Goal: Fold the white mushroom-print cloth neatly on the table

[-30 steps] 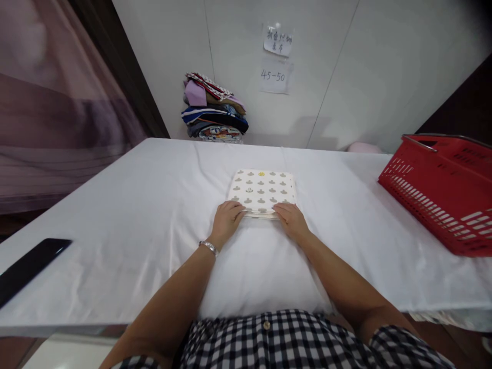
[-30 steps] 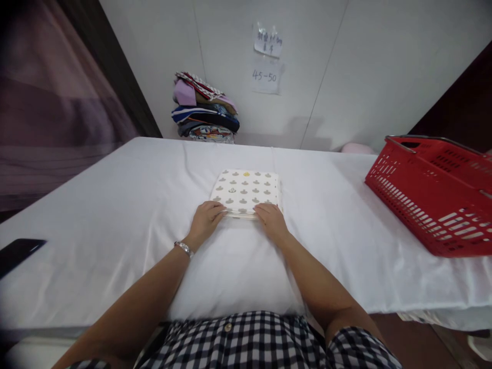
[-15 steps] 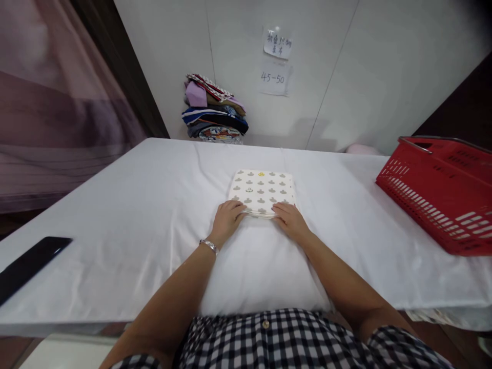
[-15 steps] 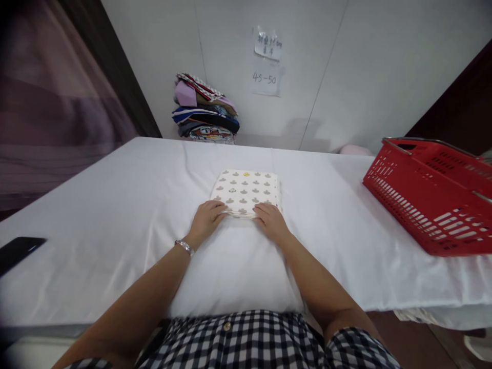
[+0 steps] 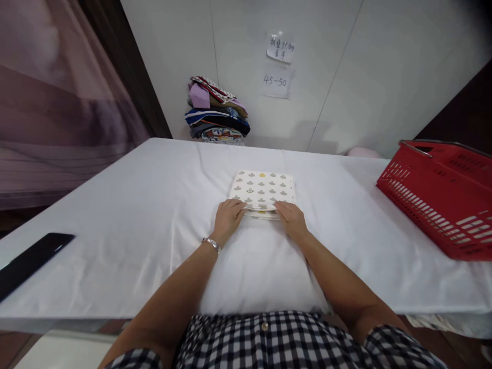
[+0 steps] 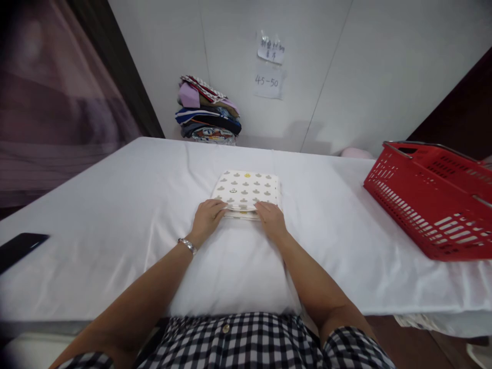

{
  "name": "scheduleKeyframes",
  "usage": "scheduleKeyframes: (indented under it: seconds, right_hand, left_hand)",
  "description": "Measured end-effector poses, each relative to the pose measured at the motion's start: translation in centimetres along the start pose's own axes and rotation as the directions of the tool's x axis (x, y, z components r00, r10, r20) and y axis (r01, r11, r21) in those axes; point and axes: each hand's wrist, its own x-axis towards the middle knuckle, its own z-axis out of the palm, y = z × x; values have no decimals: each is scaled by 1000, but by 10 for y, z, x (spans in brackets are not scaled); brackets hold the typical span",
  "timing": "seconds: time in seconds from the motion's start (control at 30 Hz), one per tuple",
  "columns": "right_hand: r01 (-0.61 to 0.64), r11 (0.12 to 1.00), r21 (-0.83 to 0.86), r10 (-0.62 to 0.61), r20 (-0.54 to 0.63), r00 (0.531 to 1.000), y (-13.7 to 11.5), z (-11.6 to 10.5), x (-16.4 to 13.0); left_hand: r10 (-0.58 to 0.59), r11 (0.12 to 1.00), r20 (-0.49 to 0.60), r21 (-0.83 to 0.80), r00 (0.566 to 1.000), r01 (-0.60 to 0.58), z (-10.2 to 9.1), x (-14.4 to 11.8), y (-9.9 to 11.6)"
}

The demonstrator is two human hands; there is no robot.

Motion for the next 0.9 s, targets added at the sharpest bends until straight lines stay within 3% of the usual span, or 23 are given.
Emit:
scheduleKeyframes:
  seconds: [0.23, 0.6, 0.9]
  right_hand:
    - [72, 997, -37, -68, 99, 993, 10, 6, -6]
    - [134, 991, 4, -132, 189, 973, 11, -2, -9]
    - [55, 994, -97, -27, 272, 962, 9, -10, -11]
  left_hand:
    - [51, 997, 69, 62, 996, -55, -1, -3, 2]
    - [82, 995, 75, 42, 994, -86, -3, -9, -2]
    - [56, 996, 72, 58, 996, -61, -1, -11, -6]
